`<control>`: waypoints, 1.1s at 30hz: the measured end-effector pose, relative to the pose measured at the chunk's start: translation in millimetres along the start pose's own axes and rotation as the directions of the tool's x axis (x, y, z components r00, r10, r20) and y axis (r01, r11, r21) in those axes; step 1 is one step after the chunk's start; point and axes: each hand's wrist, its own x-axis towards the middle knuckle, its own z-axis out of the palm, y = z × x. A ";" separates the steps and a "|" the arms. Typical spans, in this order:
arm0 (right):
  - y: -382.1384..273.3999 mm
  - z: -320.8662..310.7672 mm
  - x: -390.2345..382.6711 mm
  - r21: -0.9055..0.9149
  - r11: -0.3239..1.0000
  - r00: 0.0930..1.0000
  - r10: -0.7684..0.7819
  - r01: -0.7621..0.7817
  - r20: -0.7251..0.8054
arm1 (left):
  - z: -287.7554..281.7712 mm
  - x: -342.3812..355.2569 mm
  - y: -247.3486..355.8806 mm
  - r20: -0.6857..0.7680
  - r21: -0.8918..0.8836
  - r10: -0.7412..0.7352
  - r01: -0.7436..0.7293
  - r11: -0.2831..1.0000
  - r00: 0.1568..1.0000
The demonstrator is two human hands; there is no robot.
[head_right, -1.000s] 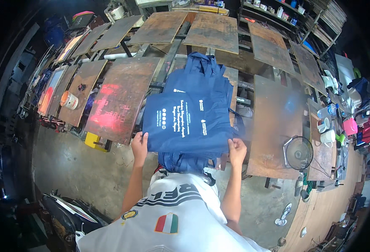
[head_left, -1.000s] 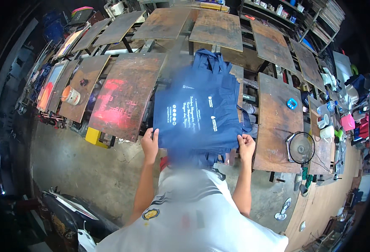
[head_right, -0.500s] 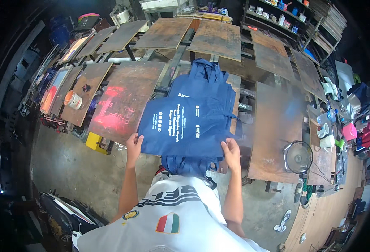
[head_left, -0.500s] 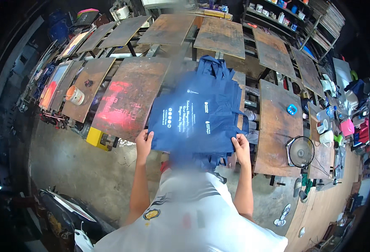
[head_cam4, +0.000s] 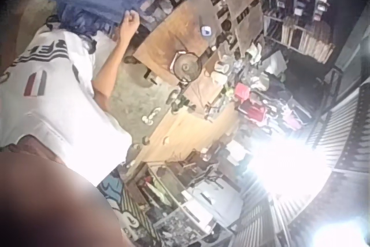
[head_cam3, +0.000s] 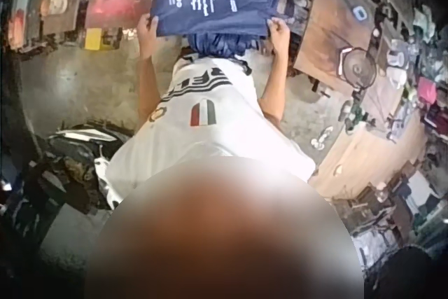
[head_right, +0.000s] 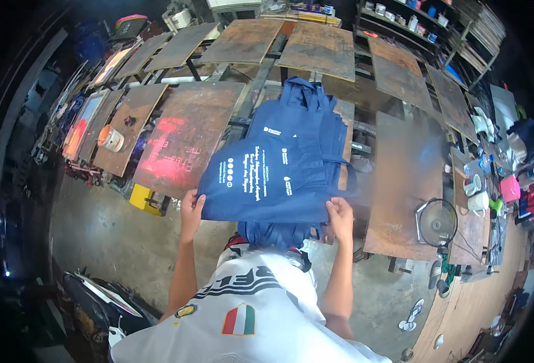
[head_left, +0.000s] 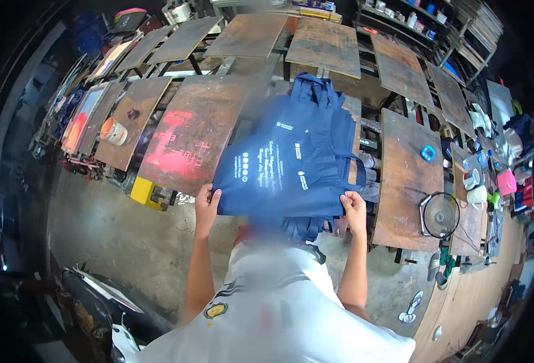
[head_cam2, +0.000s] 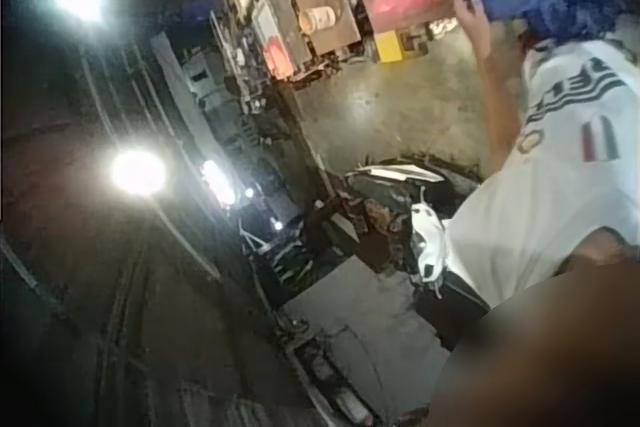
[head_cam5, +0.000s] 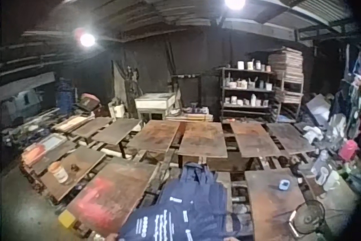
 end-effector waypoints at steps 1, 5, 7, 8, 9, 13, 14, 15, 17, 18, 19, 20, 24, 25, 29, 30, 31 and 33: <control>5.7 1.5 2.9 -0.003 1.000 1.000 -0.002 0.002 0.012 | -3.8 -0.9 5.7 -0.013 0.001 -0.002 0.002 1.000 1.000; 4.2 13.0 10.1 -0.031 0.981 0.979 -0.192 0.194 0.068 | -21.2 1.8 15.1 0.003 -0.364 -0.189 0.177 0.914 0.982; -13.1 28.8 5.8 0.123 0.958 0.962 -0.266 0.258 0.055 | -33.1 5.1 10.0 0.008 -0.477 -0.266 0.238 0.846 0.964; -24.5 34.9 0.4 0.234 0.945 0.967 -0.248 0.229 0.054 | -31.7 8.4 24.4 -0.018 -0.574 -0.247 0.192 0.796 0.969; -33.5 40.0 -2.6 0.292 0.936 0.974 -0.221 0.194 0.059 | -34.0 11.2 39.4 -0.042 -0.662 -0.228 0.144 0.735 0.973; -48.7 57.5 -7.9 0.240 0.938 0.968 -0.248 0.249 -0.034 | -68.7 17.1 79.1 0.004 -0.753 -0.072 0.050 0.656 0.997; -52.8 61.2 -10.1 0.247 0.933 0.965 -0.261 0.263 -0.042 | -79.3 22.4 74.2 0.028 -0.765 -0.055 0.057 0.642 0.998; -61.5 69.9 -15.5 0.252 0.928 0.961 -0.273 0.276 -0.046 | -90.3 26.5 68.0 0.048 -0.777 -0.039 0.062 0.627 0.998; -79.2 90.1 -32.5 0.330 0.892 0.948 -0.317 0.310 -0.034 | -114.4 27.3 60.3 0.084 -0.775 -0.104 0.130 0.618 0.991; -88.0 105.2 -39.9 0.378 0.870 0.946 -0.319 0.316 -0.056 | -128.5 27.4 53.4 0.061 -0.788 -0.092 0.104 0.607 0.994; -97.6 122.5 -46.6 0.424 0.847 0.945 -0.319 0.320 -0.076 | -143.6 27.1 46.1 0.038 -0.800 -0.082 0.079 0.594 0.996; -103.6 137.0 -50.4 0.458 0.833 0.948 -0.307 0.309 -0.082 | -159.6 24.2 46.2 0.028 -0.804 -0.084 0.072 0.590 0.996; -110.2 195.7 -40.7 0.164 0.857 0.861 -0.504 0.488 0.072 | -232.2 7.3 39.7 0.115 -0.843 0.037 0.078 0.532 0.993; -151.7 243.2 -73.1 0.532 0.823 0.942 -0.311 0.201 0.125 | -249.2 0.3 34.0 0.044 -0.749 -0.043 0.061 0.660 0.998; -173.7 337.6 -90.0 0.588 0.776 0.790 -0.500 0.227 0.355 | -309.7 -20.9 -7.7 -0.232 -0.387 -0.283 0.179 0.905 0.931; -173.5 355.1 -89.3 0.588 0.776 0.784 -0.504 0.227 0.362 | -322.7 -27.0 -4.4 -0.288 -0.330 -0.235 0.134 0.934 0.928; -172.3 371.8 -88.3 0.536 0.787 0.747 -0.546 0.305 0.378 | -335.4 -31.1 -12.3 -0.298 -0.331 -0.233 0.129 0.935 0.926; -170.3 405.3 -92.2 0.488 0.790 0.692 -0.585 0.370 0.422 | -363.6 -43.3 -42.3 -0.410 -0.179 -0.111 0.039 0.983 0.905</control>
